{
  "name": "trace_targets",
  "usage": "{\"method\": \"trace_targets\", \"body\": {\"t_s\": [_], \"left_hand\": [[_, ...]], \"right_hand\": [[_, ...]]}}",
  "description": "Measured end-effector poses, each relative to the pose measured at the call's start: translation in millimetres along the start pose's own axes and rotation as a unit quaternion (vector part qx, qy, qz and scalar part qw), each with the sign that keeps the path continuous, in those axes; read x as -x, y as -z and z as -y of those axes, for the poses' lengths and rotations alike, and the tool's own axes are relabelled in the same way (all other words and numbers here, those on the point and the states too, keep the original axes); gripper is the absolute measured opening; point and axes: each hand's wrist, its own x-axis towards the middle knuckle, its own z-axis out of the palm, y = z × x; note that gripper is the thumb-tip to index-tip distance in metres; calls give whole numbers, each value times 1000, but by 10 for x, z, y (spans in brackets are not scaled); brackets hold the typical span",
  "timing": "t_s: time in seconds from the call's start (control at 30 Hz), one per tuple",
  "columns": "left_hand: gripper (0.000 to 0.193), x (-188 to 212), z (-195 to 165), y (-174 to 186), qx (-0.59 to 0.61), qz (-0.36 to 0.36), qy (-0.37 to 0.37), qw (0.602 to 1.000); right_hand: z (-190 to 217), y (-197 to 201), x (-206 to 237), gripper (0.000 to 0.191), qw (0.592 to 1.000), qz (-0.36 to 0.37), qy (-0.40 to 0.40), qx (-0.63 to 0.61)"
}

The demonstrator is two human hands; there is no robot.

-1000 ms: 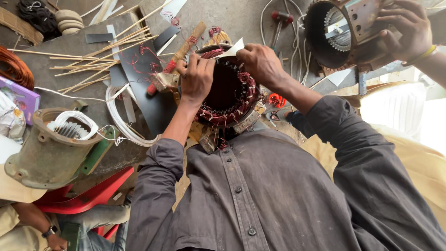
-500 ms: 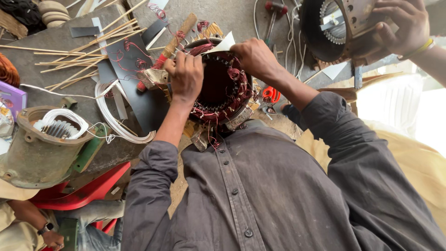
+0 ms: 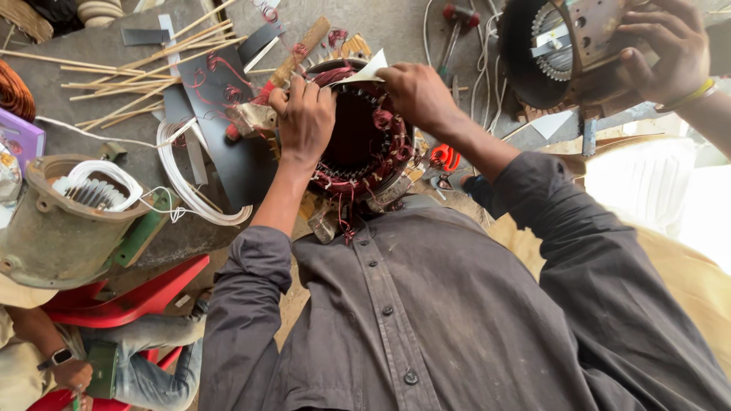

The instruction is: The person cuts a piece of black insulating material using scissors and inserts it into the slots of a motor stator. They repeat this process, cutting additional pieces and carefully placing them between the copper windings to insulate the motor components.

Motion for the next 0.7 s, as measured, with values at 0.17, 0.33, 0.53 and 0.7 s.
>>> {"method": "trace_targets", "body": {"t_s": [0.17, 0.33, 0.53, 0.7], "left_hand": [[19, 10, 23, -141, 22, 15, -38, 999], [19, 50, 99, -312, 29, -7, -64, 997], [14, -55, -28, -140, 41, 9, -16, 999], [13, -161, 3, 84, 25, -47, -29, 998]], "right_hand": [[-36, -23, -2, 16, 998, 50, -14, -21], [-28, -123, -28, 12, 997, 59, 4, 54], [108, -71, -145, 13, 988, 126, -75, 42], [159, 96, -248, 12, 996, 91, -14, 10]]}}
